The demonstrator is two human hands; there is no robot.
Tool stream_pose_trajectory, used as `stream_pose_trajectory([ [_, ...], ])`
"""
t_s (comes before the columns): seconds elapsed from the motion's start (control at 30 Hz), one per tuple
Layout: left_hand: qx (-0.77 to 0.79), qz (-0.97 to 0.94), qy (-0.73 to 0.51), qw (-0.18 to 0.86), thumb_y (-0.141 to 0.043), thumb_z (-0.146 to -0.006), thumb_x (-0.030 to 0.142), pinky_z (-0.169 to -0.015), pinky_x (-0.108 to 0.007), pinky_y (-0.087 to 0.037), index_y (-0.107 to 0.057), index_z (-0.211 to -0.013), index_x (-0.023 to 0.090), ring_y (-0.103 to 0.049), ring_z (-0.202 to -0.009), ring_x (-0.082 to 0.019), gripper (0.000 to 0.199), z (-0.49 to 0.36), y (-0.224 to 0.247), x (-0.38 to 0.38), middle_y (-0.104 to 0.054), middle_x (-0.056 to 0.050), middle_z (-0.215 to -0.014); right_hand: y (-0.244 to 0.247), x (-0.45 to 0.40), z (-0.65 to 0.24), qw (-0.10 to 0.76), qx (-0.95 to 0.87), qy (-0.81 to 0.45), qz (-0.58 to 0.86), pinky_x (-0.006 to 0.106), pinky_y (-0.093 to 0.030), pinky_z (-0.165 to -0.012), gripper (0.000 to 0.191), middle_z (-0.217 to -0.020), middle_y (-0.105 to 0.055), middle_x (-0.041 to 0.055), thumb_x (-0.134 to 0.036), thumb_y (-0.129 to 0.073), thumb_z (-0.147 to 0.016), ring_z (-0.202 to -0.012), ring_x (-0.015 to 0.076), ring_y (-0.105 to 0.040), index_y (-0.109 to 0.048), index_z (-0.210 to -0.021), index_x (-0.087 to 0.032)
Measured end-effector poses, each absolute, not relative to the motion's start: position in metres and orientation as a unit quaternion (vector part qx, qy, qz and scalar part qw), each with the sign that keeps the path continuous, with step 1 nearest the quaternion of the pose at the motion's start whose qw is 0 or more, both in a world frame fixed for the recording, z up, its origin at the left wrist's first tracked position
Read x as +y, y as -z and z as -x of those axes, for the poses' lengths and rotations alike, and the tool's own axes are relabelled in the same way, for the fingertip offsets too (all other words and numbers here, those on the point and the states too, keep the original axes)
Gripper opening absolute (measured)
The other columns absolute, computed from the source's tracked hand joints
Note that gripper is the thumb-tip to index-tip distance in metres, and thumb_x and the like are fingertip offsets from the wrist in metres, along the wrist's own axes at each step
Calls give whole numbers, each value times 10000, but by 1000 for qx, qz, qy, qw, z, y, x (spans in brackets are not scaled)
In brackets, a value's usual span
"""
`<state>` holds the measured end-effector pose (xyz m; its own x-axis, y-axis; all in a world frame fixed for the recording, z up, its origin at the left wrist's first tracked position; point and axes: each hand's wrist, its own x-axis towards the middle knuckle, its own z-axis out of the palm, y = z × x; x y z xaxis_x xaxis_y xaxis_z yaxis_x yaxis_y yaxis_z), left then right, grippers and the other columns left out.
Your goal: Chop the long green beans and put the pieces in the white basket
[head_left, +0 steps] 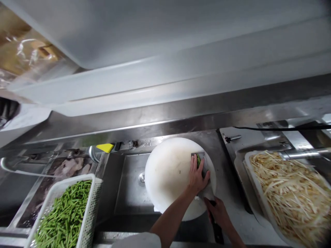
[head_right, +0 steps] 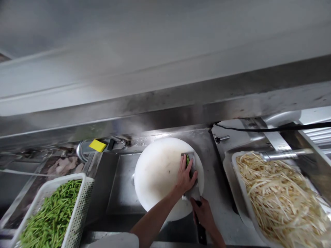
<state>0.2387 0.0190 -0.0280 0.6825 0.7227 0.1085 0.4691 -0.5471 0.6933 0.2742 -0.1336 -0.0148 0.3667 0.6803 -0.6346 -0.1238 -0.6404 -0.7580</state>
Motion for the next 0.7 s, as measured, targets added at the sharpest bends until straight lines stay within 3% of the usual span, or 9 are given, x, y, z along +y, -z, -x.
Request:
stream_pose_trajectory([
  [0.13, 349, -857, -204, 320, -398, -992, 269, -1222, -579, -265, -354, -1521, 185, -78, -1532, -307, 538, -213, 24, 24, -131, -98, -1656, 11, -127, -239, 384, -197, -522, 736, 262, -390, -386, 468, -365, -492, -44, -683, -510, -782, -322, 139, -490, -430, -593, -262],
  [0.27, 383, -854, -213, 279, -378, -995, 252, -1226, -575, -271, -296, -1547, 222, -55, -1534, -290, 559, -152, 0, 37, -96, -56, -1664, 2, -115, -193, 361, -237, -548, 717, 273, -386, -383, 485, -373, -490, -39, -724, -486, -775, -326, 146, -481, -424, -604, -274],
  [0.37, 431, -838, -240, 234, -373, -995, 252, -1224, -571, -279, -275, -1555, 220, -45, -1534, -291, 570, -81, -32, 54, -77, -49, -1666, -13, -93, -150, 347, -325, -558, 680, 291, -439, -450, 494, -411, -539, -12, -736, -505, -777, -388, 166, -521, -441, -608, -276],
  [0.5, 531, -777, -296, 164, -345, -999, 233, -1231, -550, -260, -343, -1528, 193, -123, -1528, -289, 531, 45, -82, 72, -170, -89, -1651, -52, -49, -67, 337, -474, -601, 548, 279, -496, -558, 460, -378, -509, -30, -667, -484, -862, -381, 140, -505, -436, -622, -277],
  [0.57, 586, -732, -322, 130, -358, -1000, 242, -1244, -535, -230, -376, -1513, 195, -165, -1522, -282, 516, 118, -101, 74, -218, -93, -1639, -74, -29, -9, 309, -513, -653, 463, 258, -492, -525, 409, -356, -492, -59, -620, -513, -868, -330, 115, -468, -459, -668, -268],
  [0.7, 670, -628, -390, 68, -372, -1006, 286, -1253, -484, -220, -467, -1460, 196, -246, -1502, -257, 473, 269, -107, 70, -317, -91, -1604, -100, 1, 116, 270, -495, -712, 418, 226, -354, -321, 321, -382, -489, -81, -515, -531, -864, -293, 115, -462, -424, -686, -270],
])
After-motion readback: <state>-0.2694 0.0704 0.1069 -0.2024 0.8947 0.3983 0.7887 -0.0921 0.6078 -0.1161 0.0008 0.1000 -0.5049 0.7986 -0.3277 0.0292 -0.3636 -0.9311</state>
